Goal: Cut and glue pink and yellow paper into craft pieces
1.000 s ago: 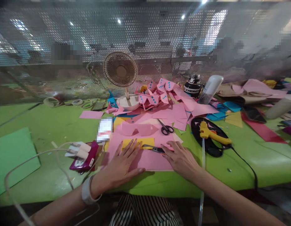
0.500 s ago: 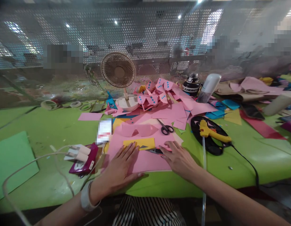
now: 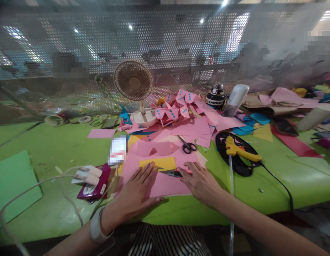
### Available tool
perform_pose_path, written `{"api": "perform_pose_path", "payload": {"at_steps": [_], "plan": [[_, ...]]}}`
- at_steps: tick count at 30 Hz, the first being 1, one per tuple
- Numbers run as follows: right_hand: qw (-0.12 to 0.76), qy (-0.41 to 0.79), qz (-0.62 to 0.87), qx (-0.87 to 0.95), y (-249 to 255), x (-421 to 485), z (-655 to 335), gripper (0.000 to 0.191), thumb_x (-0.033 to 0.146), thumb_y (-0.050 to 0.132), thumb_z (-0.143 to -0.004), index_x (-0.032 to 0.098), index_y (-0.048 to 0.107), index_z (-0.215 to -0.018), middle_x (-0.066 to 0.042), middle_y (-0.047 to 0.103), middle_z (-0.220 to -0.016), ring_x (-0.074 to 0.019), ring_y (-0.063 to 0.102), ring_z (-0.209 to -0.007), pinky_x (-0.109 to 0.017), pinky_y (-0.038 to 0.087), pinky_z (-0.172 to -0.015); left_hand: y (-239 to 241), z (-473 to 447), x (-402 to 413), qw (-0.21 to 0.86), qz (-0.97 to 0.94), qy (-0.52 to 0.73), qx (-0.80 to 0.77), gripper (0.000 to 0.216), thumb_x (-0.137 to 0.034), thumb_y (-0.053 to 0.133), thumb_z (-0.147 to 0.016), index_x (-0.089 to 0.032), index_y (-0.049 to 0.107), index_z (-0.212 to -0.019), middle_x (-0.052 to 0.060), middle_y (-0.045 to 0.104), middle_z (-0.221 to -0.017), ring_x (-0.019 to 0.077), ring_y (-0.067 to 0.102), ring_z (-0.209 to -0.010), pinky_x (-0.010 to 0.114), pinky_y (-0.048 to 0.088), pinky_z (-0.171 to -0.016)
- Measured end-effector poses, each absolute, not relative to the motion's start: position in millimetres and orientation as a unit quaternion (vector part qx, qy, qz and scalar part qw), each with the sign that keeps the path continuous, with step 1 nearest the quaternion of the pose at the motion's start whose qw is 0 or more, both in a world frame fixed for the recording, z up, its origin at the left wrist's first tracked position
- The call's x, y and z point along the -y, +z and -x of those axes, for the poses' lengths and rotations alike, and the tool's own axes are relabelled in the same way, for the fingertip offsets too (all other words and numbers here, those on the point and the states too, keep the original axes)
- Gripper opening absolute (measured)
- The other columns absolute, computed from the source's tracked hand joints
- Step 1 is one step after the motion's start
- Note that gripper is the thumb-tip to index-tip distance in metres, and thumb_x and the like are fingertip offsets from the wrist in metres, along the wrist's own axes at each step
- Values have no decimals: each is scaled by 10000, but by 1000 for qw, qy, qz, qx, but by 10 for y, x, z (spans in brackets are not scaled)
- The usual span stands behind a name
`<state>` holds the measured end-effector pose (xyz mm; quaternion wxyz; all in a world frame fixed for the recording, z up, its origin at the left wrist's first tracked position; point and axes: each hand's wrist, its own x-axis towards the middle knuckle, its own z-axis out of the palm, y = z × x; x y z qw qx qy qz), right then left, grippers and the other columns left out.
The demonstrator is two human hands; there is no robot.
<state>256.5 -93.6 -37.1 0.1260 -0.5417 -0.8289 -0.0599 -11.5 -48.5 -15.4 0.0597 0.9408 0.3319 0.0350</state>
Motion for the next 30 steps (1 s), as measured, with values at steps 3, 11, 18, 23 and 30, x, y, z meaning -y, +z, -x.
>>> {"api": "perform_pose_path", "payload": {"at_steps": [3, 11, 18, 23, 30], "plan": [[121, -60, 549, 825, -349, 948, -2550, 382, 356, 406, -903, 222, 494, -1250, -122, 506, -1152, -236, 500, -975, -376, 498, -766, -157, 117, 486, 56, -942, 40, -330, 797, -663, 286, -824, -169, 143, -1432, 107, 182, -1484, 272, 128, -1362, 456, 146, -1099], [111, -66, 549, 826, -275, 949, -2454, 360, 353, 398, -907, 230, 515, -1224, -119, 522, -1148, -235, 511, -963, -390, 486, -763, -190, 128, 475, 48, -943, 43, -326, 796, -661, 271, -827, -163, 136, -1434, 110, 183, -1484, 276, 132, -1361, 456, 141, -1099], [104, -62, 564, 817, -258, 924, -2458, 367, 351, 395, -908, 236, 502, -1239, -120, 501, -1188, -244, 499, -992, -398, 486, -788, -180, 96, 483, 57, -935, 32, -348, 764, -641, 267, -842, -160, 170, -1428, 105, 154, -1488, 265, 139, -1361, 443, 158, -1098], [118, -73, 556, 819, -258, 885, -2527, 372, 341, 398, -906, 237, 492, -1250, -120, 506, -1187, -241, 506, -998, -383, 499, -780, -205, 15, 495, 55, -938, 38, -341, 760, -646, 257, -840, -166, 182, -1424, 111, 162, -1483, 273, 169, -1354, 461, 177, -1088], [139, -78, 558, 814, -299, 819, -2635, 351, 317, 398, -911, 263, 500, -1243, -100, 535, -1146, -215, 529, -988, -364, 492, -796, -244, -106, 435, 52, -940, 43, -334, 776, -664, 258, -829, -160, 209, -1418, 107, 186, -1480, 283, 152, -1356, 463, 152, -1097]]}}
